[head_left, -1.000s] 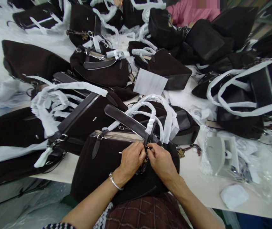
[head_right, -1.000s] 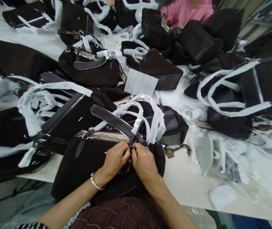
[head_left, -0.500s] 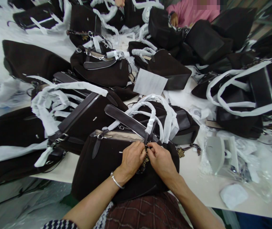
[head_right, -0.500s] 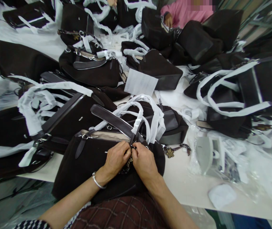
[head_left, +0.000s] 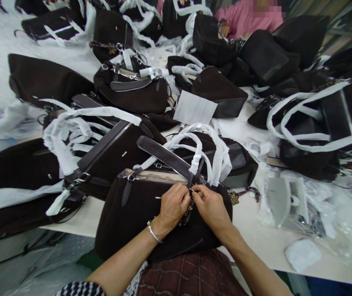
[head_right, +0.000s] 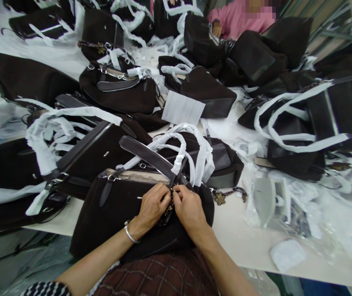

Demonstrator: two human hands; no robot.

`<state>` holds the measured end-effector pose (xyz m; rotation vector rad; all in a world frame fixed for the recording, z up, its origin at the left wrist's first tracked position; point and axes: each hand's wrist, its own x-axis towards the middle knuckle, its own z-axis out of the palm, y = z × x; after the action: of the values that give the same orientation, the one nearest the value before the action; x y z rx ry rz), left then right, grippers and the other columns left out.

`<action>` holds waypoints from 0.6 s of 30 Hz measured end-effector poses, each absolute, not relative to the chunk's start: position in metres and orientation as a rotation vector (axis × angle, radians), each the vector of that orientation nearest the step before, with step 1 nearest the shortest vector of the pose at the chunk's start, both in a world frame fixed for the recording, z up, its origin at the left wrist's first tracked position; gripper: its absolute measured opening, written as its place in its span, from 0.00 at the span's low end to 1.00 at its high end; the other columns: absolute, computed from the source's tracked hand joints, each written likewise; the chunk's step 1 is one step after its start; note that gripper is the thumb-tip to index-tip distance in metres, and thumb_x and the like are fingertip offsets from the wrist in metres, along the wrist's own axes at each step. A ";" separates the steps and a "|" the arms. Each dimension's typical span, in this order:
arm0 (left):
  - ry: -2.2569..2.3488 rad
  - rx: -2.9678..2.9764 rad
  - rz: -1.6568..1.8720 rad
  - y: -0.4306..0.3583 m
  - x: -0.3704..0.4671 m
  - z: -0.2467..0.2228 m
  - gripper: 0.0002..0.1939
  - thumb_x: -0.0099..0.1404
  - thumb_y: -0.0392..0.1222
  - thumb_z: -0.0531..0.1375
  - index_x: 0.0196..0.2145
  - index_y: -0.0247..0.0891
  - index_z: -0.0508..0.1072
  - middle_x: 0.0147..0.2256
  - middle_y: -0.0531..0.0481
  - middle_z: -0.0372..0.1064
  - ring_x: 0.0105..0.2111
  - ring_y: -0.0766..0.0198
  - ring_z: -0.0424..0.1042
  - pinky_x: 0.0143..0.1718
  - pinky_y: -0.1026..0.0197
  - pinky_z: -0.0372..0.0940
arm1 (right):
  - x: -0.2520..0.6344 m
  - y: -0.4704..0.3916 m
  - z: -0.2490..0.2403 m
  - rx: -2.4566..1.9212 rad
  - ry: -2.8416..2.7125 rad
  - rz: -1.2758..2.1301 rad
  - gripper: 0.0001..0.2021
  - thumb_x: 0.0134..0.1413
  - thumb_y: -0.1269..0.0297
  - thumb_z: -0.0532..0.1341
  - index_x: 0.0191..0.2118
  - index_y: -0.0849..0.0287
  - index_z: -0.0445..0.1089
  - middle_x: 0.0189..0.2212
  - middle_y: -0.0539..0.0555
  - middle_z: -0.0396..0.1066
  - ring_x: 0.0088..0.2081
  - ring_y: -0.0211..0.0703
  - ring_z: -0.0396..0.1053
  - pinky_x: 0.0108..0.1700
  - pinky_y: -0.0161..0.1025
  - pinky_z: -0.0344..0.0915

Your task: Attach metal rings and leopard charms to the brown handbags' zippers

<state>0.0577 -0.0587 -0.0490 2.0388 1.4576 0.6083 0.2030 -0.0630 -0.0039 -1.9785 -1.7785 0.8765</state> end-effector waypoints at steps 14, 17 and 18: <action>1.484 2.092 0.508 -0.057 0.060 -0.048 0.09 0.70 0.36 0.52 0.31 0.39 0.67 0.32 0.52 0.68 0.33 0.65 0.67 0.37 0.63 0.59 | 0.203 -0.061 -0.003 -1.995 -1.800 0.916 0.11 0.58 0.68 0.56 0.42 0.58 0.75 0.28 0.52 0.77 0.30 0.43 0.74 0.35 0.35 0.64; 1.510 2.116 0.469 -0.055 0.061 -0.046 0.08 0.70 0.36 0.53 0.33 0.39 0.67 0.33 0.52 0.68 0.33 0.65 0.67 0.35 0.63 0.60 | 0.204 -0.058 -0.005 -2.013 -1.813 0.934 0.11 0.58 0.68 0.56 0.41 0.59 0.75 0.29 0.53 0.77 0.31 0.43 0.75 0.35 0.35 0.64; 1.510 2.123 0.457 -0.054 0.061 -0.046 0.08 0.70 0.36 0.53 0.33 0.39 0.67 0.33 0.52 0.68 0.33 0.65 0.67 0.35 0.63 0.60 | 0.204 -0.057 -0.006 -2.020 -1.808 0.944 0.11 0.59 0.68 0.56 0.41 0.58 0.75 0.30 0.53 0.78 0.31 0.42 0.75 0.35 0.34 0.64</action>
<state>0.0605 -0.0538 -0.0464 2.1228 1.5103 0.4565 0.2043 -0.0570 -0.0056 -2.0204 -1.8077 0.9437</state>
